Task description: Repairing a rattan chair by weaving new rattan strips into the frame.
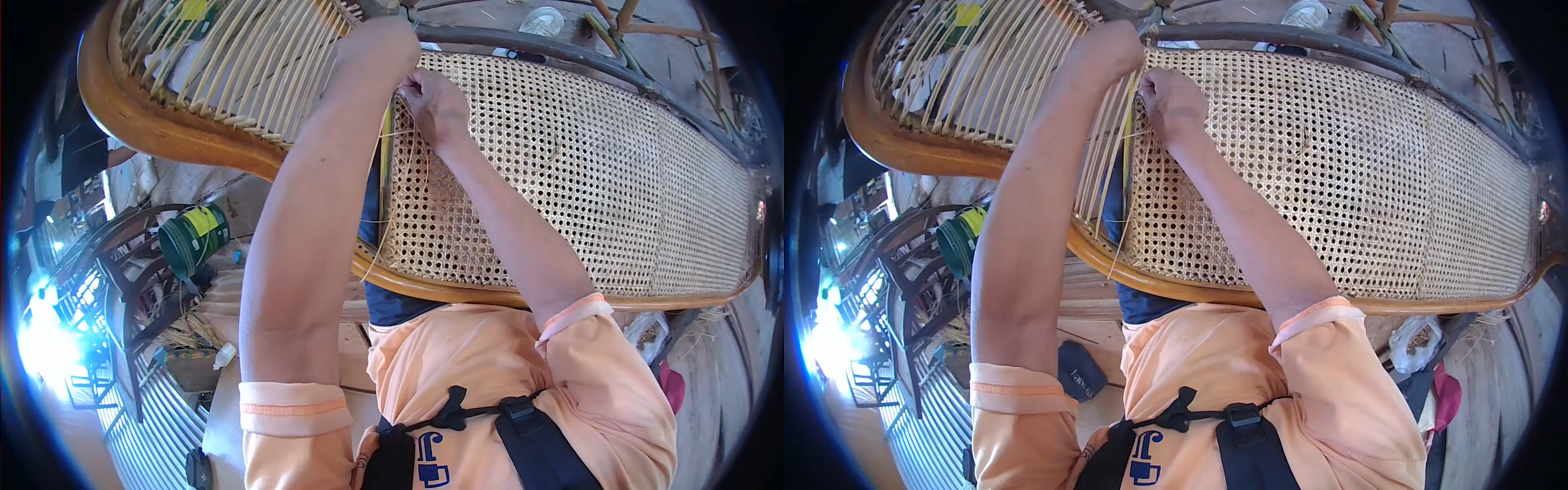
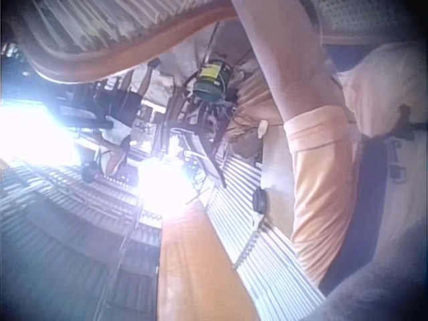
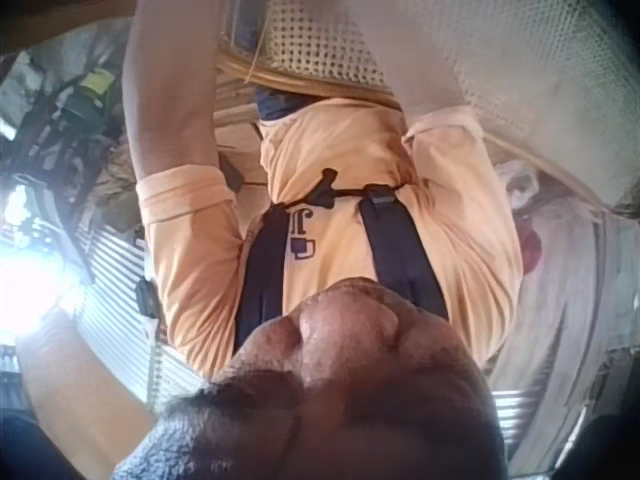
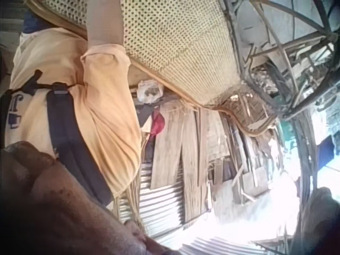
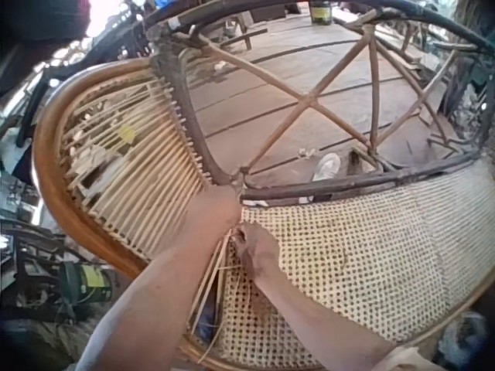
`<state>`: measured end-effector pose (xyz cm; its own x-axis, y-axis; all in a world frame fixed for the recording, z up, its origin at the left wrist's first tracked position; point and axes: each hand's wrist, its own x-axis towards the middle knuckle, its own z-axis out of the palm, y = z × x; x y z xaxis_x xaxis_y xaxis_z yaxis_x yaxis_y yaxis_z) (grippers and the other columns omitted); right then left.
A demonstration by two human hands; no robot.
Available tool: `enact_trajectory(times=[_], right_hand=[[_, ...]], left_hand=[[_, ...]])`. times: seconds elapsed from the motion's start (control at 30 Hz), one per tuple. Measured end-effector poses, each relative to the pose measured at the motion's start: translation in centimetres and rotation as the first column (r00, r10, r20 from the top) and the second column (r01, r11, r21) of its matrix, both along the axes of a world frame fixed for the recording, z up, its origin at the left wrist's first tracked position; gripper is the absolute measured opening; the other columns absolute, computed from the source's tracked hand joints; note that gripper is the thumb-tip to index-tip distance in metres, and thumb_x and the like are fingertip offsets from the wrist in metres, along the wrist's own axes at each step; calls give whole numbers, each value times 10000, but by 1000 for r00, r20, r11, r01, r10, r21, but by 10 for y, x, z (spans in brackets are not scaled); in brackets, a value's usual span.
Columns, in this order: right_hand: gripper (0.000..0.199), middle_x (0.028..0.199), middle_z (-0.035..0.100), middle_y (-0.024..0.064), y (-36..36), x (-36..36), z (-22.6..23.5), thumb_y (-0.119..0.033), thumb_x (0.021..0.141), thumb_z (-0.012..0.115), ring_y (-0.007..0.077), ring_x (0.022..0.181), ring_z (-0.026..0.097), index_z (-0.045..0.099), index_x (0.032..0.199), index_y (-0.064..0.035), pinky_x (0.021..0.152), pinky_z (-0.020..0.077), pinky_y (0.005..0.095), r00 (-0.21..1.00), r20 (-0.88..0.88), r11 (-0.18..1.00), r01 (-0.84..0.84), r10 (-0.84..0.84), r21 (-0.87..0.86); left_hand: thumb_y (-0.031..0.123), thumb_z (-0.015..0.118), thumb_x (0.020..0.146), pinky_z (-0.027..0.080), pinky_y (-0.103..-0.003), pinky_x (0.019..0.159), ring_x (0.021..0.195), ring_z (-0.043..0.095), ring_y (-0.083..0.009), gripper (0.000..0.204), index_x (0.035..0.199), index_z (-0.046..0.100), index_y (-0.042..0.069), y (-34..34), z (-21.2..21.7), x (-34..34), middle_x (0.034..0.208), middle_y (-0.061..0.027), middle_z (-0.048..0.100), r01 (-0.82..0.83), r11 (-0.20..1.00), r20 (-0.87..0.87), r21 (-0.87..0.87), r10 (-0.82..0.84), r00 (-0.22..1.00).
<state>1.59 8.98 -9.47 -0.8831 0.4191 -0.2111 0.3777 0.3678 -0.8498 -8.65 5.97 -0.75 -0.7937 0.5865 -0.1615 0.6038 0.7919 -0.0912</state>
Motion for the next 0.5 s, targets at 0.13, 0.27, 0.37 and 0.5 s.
enact_trajectory(times=[0.13, 0.27, 0.37, 0.5], right_hand=[[146, 848, 632, 112, -7, 3, -7, -229, 823, 592, 296, 777, 605, 621, 891, -104, 682, 477, 382, 995, -70, 988, 74, -65, 139], [143, 871, 599, 80, -6, 9, -3, -211, 828, 583, 262, 859, 595, 628, 952, -156, 734, 491, 379, 996, -87, 988, 24, -10, 155], [131, 858, 596, 71, -3, 8, -3, -198, 825, 587, 257, 854, 593, 634, 941, -159, 732, 490, 380, 998, -55, 990, 23, -16, 139], [161, 924, 632, 112, 0, 8, -11, -201, 826, 586, 291, 864, 607, 642, 958, -127, 745, 484, 380, 996, -87, 998, 24, -19, 60]], left_hand=[[198, 557, 772, 485, -393, 818, 917, 626, -297, 284, 966, 660, 18, 3, -5, 6, 960, -170, 636, -91, 938, 278, -335, 191, 941], [228, 601, 758, 470, -393, 873, 1065, 581, -297, 369, 1091, 641, 74, -5, -18, 4, 1160, -151, 594, -122, 861, 305, -493, 303, 903], [69, 567, 752, 522, -361, 689, 717, 670, -253, 148, 796, 675, -23, -6, -21, 8, 745, -153, 672, -122, 912, 240, -391, 229, 943], [84, 553, 763, 523, -361, 677, 692, 668, -254, 168, 799, 673, -28, -6, -16, 6, 729, -151, 670, -55, 890, 325, -453, 222, 919]])
